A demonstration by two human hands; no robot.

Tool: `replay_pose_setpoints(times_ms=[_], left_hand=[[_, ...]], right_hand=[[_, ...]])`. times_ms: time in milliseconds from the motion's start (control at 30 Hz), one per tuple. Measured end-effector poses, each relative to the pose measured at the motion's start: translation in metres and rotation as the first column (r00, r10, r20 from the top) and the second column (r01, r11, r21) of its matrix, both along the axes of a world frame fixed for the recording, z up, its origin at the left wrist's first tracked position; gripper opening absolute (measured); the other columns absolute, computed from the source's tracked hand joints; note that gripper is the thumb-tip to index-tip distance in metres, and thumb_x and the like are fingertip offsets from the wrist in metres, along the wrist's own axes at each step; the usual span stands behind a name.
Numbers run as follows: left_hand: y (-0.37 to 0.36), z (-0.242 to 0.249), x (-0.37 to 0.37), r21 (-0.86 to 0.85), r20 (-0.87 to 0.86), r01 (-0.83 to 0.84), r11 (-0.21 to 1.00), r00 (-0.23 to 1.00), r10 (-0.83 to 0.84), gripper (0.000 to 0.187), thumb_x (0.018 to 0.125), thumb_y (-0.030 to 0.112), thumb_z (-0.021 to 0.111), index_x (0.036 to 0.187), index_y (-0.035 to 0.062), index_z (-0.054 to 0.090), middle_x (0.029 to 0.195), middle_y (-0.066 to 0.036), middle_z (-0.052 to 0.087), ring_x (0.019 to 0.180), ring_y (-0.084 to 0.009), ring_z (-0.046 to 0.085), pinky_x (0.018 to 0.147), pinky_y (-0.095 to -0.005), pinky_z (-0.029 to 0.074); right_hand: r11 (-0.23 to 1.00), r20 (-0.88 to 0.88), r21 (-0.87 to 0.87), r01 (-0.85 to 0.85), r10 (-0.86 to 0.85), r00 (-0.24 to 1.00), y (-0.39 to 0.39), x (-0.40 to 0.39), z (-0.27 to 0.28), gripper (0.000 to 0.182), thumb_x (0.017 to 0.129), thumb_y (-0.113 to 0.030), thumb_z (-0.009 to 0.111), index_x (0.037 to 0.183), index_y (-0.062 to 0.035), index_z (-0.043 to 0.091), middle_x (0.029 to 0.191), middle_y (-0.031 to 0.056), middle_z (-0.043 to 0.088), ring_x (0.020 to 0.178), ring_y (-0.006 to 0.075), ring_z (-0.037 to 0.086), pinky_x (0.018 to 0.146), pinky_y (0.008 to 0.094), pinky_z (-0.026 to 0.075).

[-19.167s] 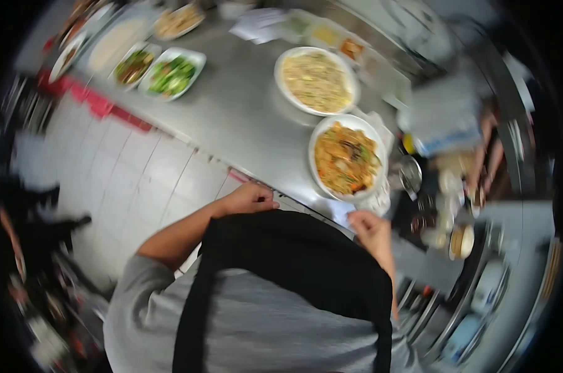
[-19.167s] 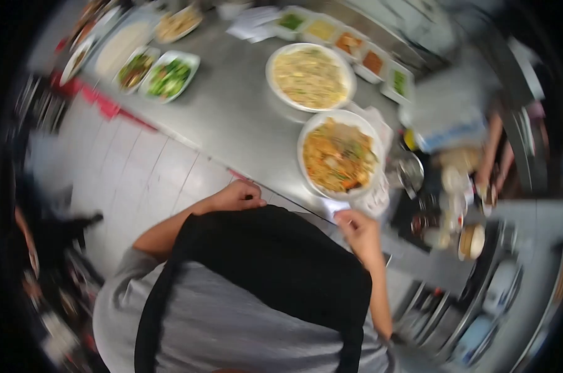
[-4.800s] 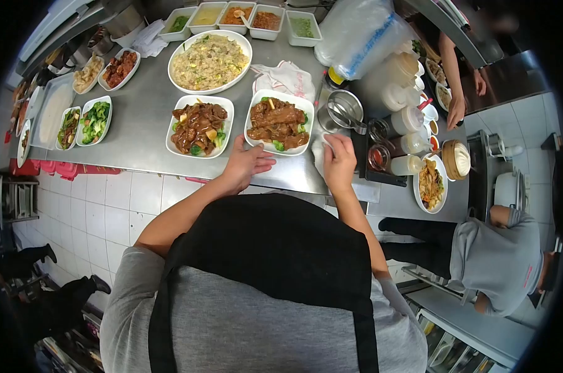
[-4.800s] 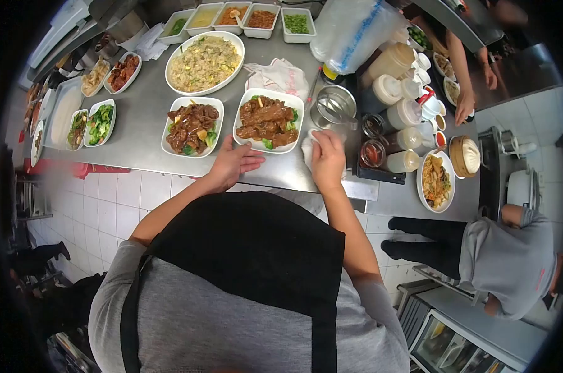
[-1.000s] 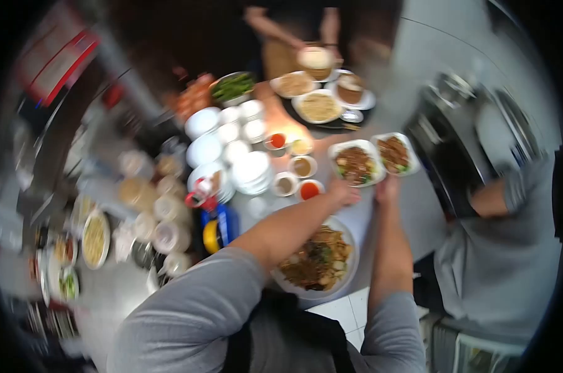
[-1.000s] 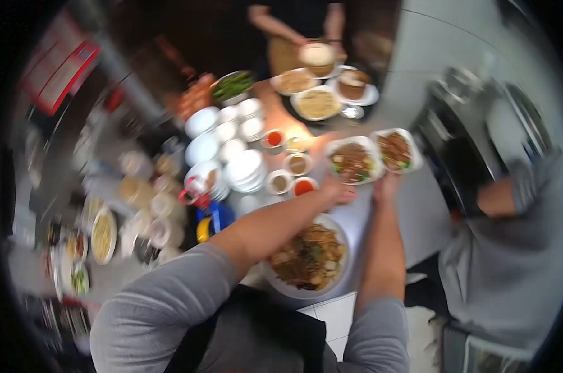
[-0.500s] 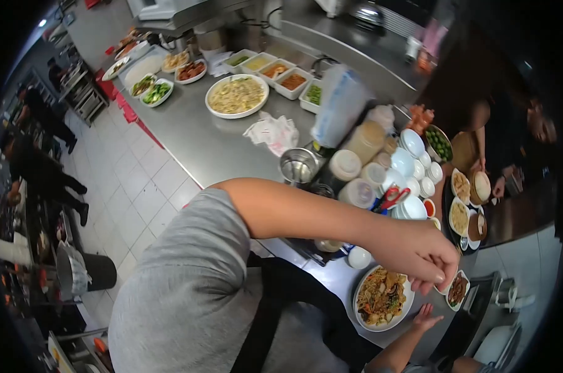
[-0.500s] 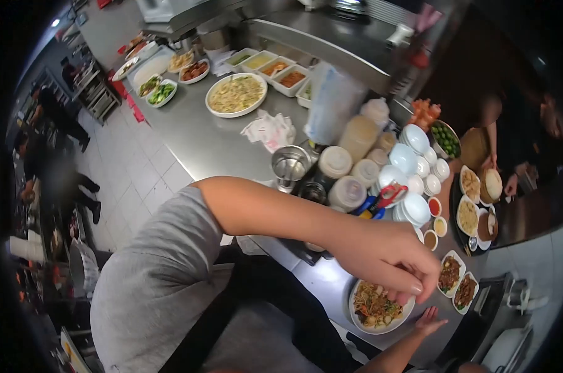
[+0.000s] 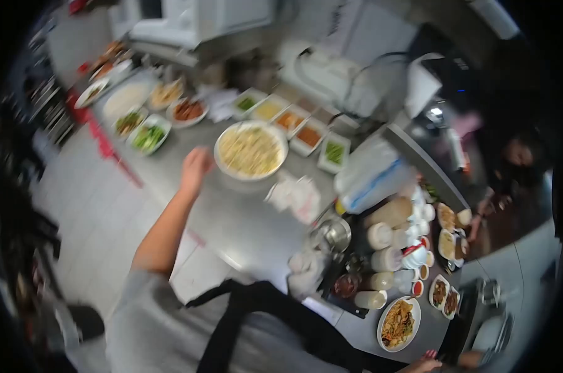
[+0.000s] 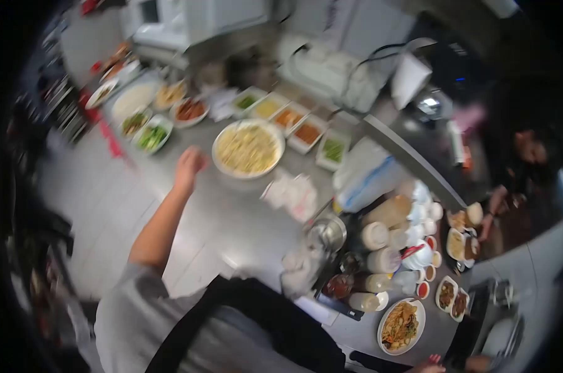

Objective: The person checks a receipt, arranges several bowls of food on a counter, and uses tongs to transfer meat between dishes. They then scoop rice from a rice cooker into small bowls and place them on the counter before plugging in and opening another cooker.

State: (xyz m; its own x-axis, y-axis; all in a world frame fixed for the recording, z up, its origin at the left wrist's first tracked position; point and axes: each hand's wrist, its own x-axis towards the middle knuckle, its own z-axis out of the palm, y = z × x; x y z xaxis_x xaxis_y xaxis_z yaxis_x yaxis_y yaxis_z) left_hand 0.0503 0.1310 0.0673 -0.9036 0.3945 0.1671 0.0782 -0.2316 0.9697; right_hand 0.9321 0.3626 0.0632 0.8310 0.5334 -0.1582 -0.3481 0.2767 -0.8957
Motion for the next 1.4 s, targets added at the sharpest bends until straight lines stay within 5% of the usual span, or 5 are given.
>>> replay_pose_setpoints(times_ms=[400,633,767,900,1400], left_hand=[[-0.054,-0.087,-0.043,-0.538,-0.676,-0.286,0.793,0.709,-0.203,0.049,0.085,0.017,0.056,0.127,-0.0017,0.038,0.126,-0.024,0.040,0.116,-0.0399,0.039,0.099,-0.0449,0.031],[-0.058,-0.092,-0.043,-0.443,-0.721,-0.345,0.827,0.686,-0.100,0.047,0.086,0.016,0.054,0.126,-0.0025,0.038,0.123,-0.023,0.040,0.117,-0.0386,0.037,0.100,-0.0454,0.029],[-0.058,-0.103,-0.030,-0.587,-0.736,-0.483,0.650,0.653,-0.179,0.046,0.084,0.020,0.057,0.124,0.0022,0.042,0.122,-0.021,0.043,0.117,-0.0360,0.038,0.100,-0.0456,0.029],[-0.053,-0.083,-0.002,-0.712,-0.680,-0.453,0.536,0.634,-0.368,0.040,0.081,0.024,0.060,0.117,0.0087,0.050,0.122,-0.016,0.045,0.119,-0.0319,0.039,0.099,-0.0437,0.029],[-0.060,-0.072,0.001,-0.701,-0.660,-0.411,0.583,0.683,-0.312,0.040,0.077,0.029,0.064,0.111,0.0097,0.055,0.121,-0.014,0.048,0.120,-0.0295,0.039,0.101,-0.0433,0.027]], right_hand=[[-0.005,0.515,-0.846,0.533,-0.264,0.816,-0.313,-0.132,-0.223,0.051,0.095,-0.036,0.034,0.101,0.0076,0.059,0.096,0.0193,0.064,0.090,0.0334,0.061,0.077,0.0365,0.048],[0.320,0.574,-0.699,0.639,-0.282,0.769,-0.304,-0.115,-0.241,0.038,0.094,-0.030,0.039,0.106,0.0014,0.058,0.106,0.0187,0.061,0.101,0.0316,0.057,0.085,0.0388,0.045],[0.763,0.849,-0.057,0.644,-0.302,0.433,-0.191,-0.106,-0.146,0.037,0.095,-0.032,0.042,0.111,-0.0033,0.059,0.089,0.0115,0.063,0.073,0.0220,0.059,0.066,0.0327,0.048],[0.991,0.537,0.125,0.046,-0.107,0.837,-0.102,-0.196,0.048,0.024,0.095,-0.024,0.047,0.108,-0.0069,0.059,0.065,-0.0078,0.043,0.049,0.0009,0.029,0.042,0.0175,0.024],[0.471,0.864,0.124,-0.874,-0.484,-0.138,-0.094,-0.466,0.370,0.019,0.072,0.006,0.060,0.089,-0.0008,0.063,0.078,0.0097,0.061,0.067,0.0185,0.057,0.062,0.0282,0.045]])
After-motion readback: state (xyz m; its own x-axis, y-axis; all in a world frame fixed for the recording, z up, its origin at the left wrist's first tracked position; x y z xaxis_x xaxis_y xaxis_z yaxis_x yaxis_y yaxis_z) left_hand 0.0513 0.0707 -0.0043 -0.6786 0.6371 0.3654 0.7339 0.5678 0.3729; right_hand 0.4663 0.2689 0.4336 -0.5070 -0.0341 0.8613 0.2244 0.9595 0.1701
